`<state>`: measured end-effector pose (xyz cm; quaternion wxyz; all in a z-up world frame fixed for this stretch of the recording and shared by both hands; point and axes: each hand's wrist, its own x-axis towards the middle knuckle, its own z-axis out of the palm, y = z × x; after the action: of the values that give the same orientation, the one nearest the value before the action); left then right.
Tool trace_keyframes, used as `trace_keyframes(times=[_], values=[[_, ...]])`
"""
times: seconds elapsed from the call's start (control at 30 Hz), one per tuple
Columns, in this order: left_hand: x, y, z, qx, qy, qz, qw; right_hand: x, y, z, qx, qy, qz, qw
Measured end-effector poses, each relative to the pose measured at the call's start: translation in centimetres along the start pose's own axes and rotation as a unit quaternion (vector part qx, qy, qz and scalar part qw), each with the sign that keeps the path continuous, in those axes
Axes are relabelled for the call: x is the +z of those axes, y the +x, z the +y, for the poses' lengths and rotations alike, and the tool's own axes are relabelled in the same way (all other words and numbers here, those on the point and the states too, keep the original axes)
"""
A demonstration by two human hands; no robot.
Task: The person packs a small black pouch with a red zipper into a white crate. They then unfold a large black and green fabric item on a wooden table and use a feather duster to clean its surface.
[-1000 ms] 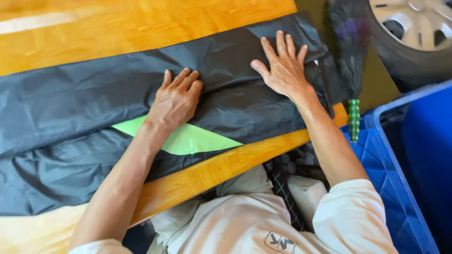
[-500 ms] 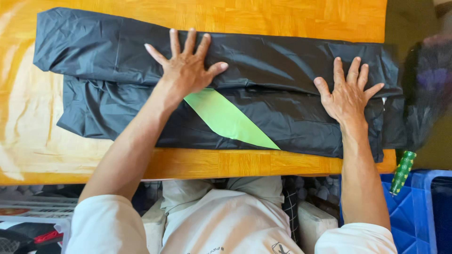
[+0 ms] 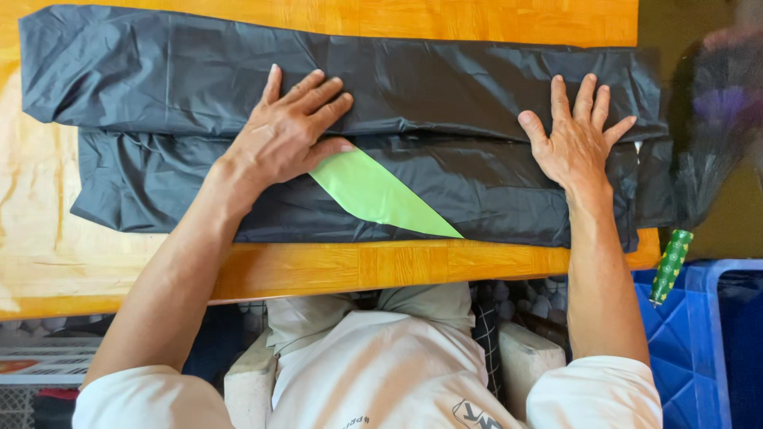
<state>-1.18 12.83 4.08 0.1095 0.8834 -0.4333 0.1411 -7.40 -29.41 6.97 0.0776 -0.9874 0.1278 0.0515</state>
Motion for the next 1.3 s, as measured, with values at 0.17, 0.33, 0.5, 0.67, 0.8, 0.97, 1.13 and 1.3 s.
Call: trace_keyframes(times=[0.17,0.33,0.5,0.67,0.8,0.97,1.13,1.3], values=[[0.7,0.5,1.1,0.0,-0.037,-0.037,0.999,-0.6,-0.7,0.4,-0.003,0.009,-0.003,1.0],[1.2,0.6,1.2,-0.003,-0.002,0.002,1.0,-1.5,-4.8,2.5,0.011,-0.028,0.13,0.991],[1.0,0.9,1.6,0.006,0.014,0.004,1.0,-0.5,-10.6,9.9,0.183,-0.048,0.196,0.962],[1.4,0.7,1.6,0.0,-0.003,-0.01,1.0,5.3,-14.5,18.7,0.157,-0.136,0.266,0.941],[1.6,0.4,1.8,0.005,0.007,0.028,1.0,4.3,-15.9,18.2,0.166,-0.107,0.307,0.931],[1.4,0.4,1.6,-0.015,-0.064,0.018,0.998,0.5,-20.3,6.4,0.084,0.054,0.289,0.952],[1.4,1.2,0.6,0.101,-0.098,0.02,0.99,4.7,-24.0,-5.5,-0.178,0.076,0.084,0.977],[2.2,0.3,1.1,0.036,-0.074,0.033,0.996,3.2,-23.2,-2.7,0.027,0.061,-0.055,0.996]])
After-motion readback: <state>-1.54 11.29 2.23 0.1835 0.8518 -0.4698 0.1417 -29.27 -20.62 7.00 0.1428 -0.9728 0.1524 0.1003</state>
